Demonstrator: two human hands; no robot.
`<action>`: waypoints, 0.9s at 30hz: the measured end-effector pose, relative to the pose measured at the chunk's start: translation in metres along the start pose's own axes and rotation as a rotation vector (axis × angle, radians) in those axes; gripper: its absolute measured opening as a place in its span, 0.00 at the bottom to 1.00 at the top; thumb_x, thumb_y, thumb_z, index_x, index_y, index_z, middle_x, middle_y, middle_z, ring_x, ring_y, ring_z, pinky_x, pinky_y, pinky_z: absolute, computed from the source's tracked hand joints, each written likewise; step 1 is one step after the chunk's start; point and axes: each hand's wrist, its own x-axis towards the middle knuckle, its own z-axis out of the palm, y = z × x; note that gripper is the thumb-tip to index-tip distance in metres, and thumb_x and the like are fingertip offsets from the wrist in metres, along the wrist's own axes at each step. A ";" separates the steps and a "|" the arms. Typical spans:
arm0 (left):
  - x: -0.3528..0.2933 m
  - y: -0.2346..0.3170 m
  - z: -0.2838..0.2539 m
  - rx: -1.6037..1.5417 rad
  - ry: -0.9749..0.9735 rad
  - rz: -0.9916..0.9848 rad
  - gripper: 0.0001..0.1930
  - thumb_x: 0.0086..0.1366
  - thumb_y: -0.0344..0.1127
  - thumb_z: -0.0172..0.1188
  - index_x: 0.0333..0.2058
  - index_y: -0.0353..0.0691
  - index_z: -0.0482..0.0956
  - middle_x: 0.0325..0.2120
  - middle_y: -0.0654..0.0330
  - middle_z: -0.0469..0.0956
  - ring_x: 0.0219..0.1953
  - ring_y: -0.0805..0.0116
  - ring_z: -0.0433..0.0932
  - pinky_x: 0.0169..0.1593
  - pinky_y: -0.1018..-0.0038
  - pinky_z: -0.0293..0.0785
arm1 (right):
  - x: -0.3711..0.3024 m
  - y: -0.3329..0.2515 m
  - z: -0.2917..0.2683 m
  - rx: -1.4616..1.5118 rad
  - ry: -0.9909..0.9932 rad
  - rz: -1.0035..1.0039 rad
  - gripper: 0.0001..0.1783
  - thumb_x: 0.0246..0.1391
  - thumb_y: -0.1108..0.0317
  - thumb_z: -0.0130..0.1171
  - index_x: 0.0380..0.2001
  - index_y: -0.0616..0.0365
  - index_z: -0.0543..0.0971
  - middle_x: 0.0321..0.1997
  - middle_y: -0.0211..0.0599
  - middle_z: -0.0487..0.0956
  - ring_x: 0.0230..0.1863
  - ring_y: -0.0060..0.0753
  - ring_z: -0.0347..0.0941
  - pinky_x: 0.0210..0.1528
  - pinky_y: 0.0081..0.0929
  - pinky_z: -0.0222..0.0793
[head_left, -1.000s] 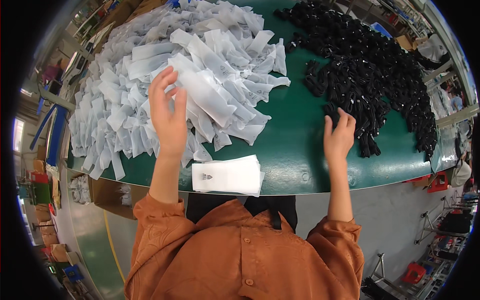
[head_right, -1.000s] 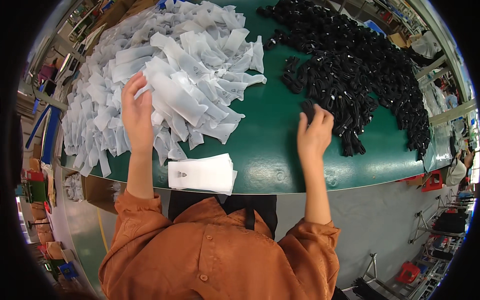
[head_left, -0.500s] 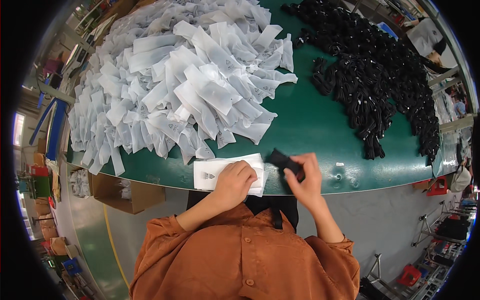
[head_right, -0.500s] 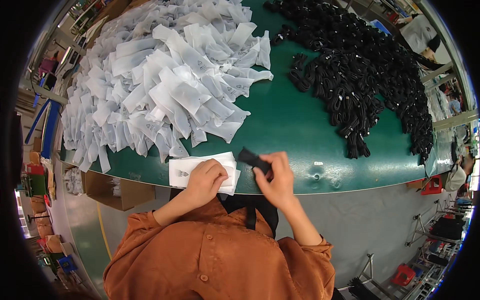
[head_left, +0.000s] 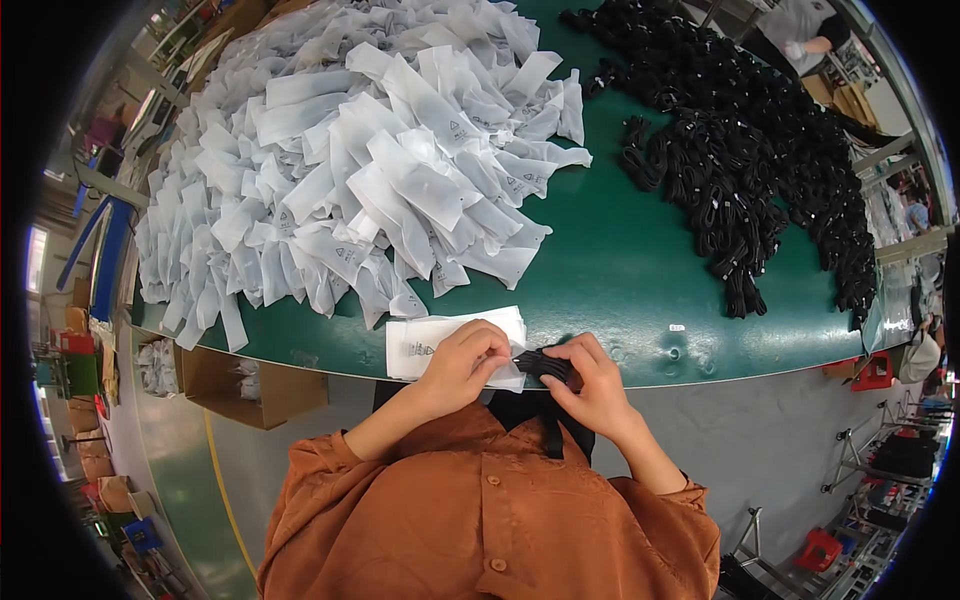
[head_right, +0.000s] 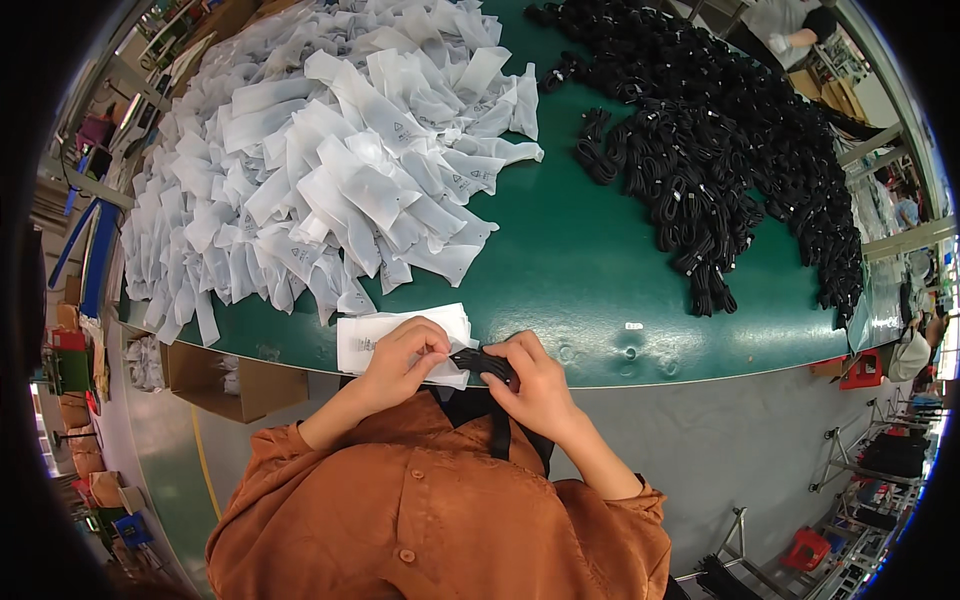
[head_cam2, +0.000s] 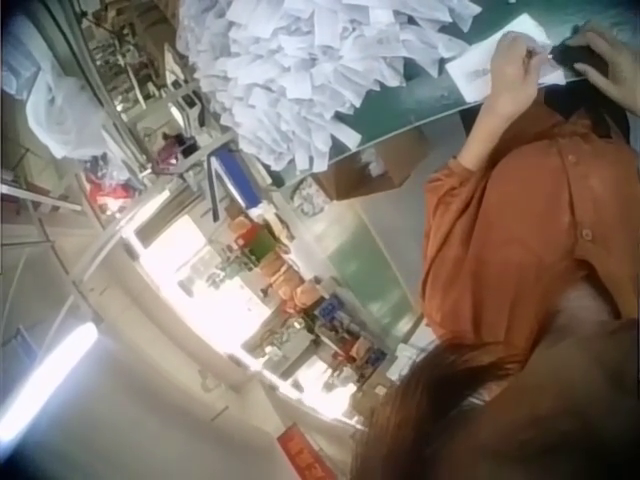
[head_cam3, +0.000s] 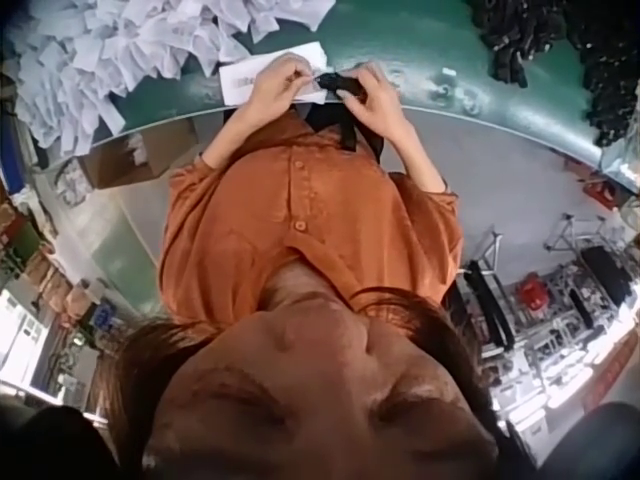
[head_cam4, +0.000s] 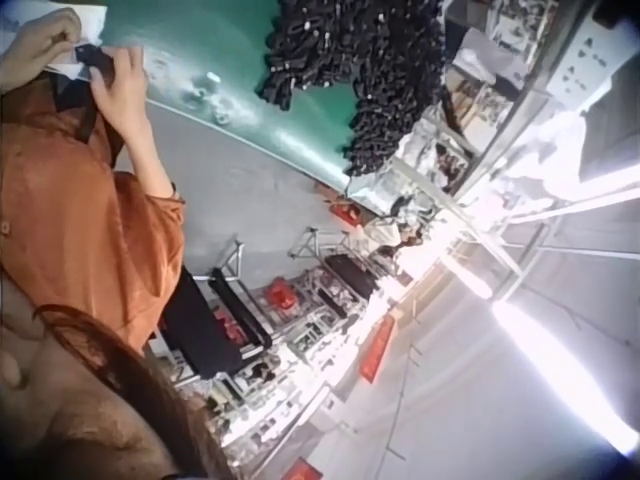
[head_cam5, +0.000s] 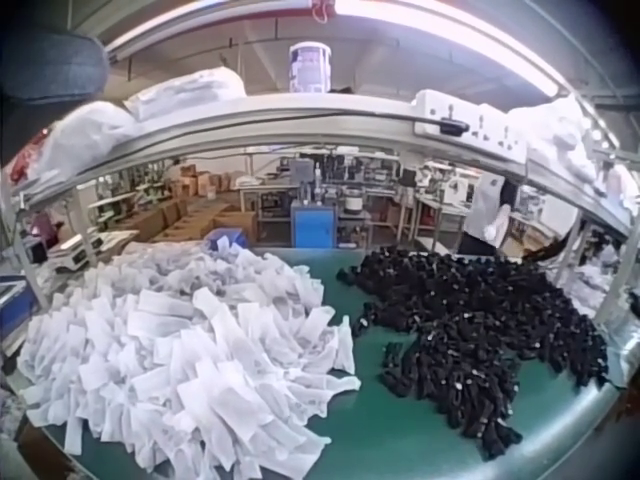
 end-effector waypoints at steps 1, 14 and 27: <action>0.001 0.001 -0.001 0.000 -0.001 0.002 0.06 0.61 0.22 0.62 0.35 0.37 0.74 0.35 0.58 0.76 0.37 0.61 0.75 0.40 0.70 0.72 | -0.001 0.000 0.001 -0.001 0.002 0.000 0.18 0.47 0.77 0.70 0.43 0.60 0.78 0.38 0.34 0.74 0.26 0.23 0.73 0.24 0.20 0.69; 0.010 0.010 -0.007 -0.046 -0.119 -0.009 0.04 0.62 0.24 0.61 0.34 0.36 0.75 0.37 0.58 0.78 0.38 0.66 0.75 0.42 0.74 0.72 | 0.006 0.002 0.005 -0.106 0.111 -0.501 0.17 0.48 0.77 0.72 0.41 0.60 0.78 0.43 0.40 0.77 0.36 0.34 0.76 0.32 0.25 0.74; 0.080 0.042 -0.064 -0.531 0.107 0.093 0.06 0.68 0.33 0.60 0.34 0.40 0.73 0.47 0.60 0.72 0.48 0.71 0.68 0.55 0.74 0.63 | 0.084 0.039 -0.090 -0.375 0.752 -0.218 0.07 0.57 0.79 0.60 0.40 0.62 0.79 0.40 0.38 0.78 0.32 0.30 0.72 0.32 0.26 0.69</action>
